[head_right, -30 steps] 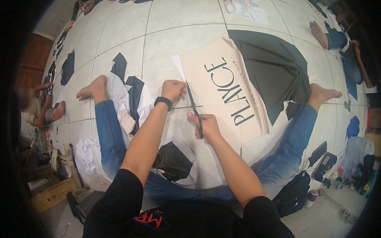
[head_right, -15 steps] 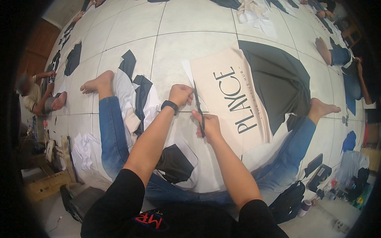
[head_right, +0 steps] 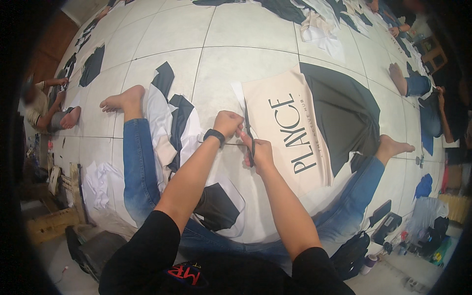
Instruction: The person sits on the floor and uses scissors to cut a white and black t-shirt. They align the fabric, cut along the edges to separate sections, and trim the material into smaller pieces.
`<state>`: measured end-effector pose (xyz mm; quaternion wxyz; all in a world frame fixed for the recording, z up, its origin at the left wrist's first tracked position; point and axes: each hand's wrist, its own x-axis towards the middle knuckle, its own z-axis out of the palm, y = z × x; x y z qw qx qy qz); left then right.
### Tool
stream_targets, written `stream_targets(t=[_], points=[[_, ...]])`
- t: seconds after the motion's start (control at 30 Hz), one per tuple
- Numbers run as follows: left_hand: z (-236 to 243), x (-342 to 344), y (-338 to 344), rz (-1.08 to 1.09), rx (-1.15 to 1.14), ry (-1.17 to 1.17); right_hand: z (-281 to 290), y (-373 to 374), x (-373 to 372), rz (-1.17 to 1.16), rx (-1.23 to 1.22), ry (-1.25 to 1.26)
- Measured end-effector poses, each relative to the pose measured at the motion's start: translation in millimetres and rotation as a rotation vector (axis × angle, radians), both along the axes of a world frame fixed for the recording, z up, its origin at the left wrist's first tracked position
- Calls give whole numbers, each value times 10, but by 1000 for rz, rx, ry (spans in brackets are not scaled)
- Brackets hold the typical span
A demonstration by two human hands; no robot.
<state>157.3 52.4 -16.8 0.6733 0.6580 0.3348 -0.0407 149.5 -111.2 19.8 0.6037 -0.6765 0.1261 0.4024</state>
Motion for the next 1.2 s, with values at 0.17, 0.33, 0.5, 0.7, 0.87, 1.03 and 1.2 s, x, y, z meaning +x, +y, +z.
stream_targets(t=[0.17,0.33,0.5,0.7,0.87,1.03,1.2], points=[[-9,-18,0,-4,2,-7,-66,33,25,33,-38,-52],[-61,-22,25,-15,24,-3,-28,77,125,35,-3,-30],[-99,-30,20,-18,6,-48,-34,171,266,-30,32,-44],[-52,-47,15,-14,3,-26,-108,178,327,36,4,-61],[-19,-70,15,-26,19,-17,28,309,462,-6,48,-21],[70,-81,1,-31,13,-9,63,356,564,18,-2,-71],[55,-85,-7,-24,3,-5,-17,350,592,63,14,-92]])
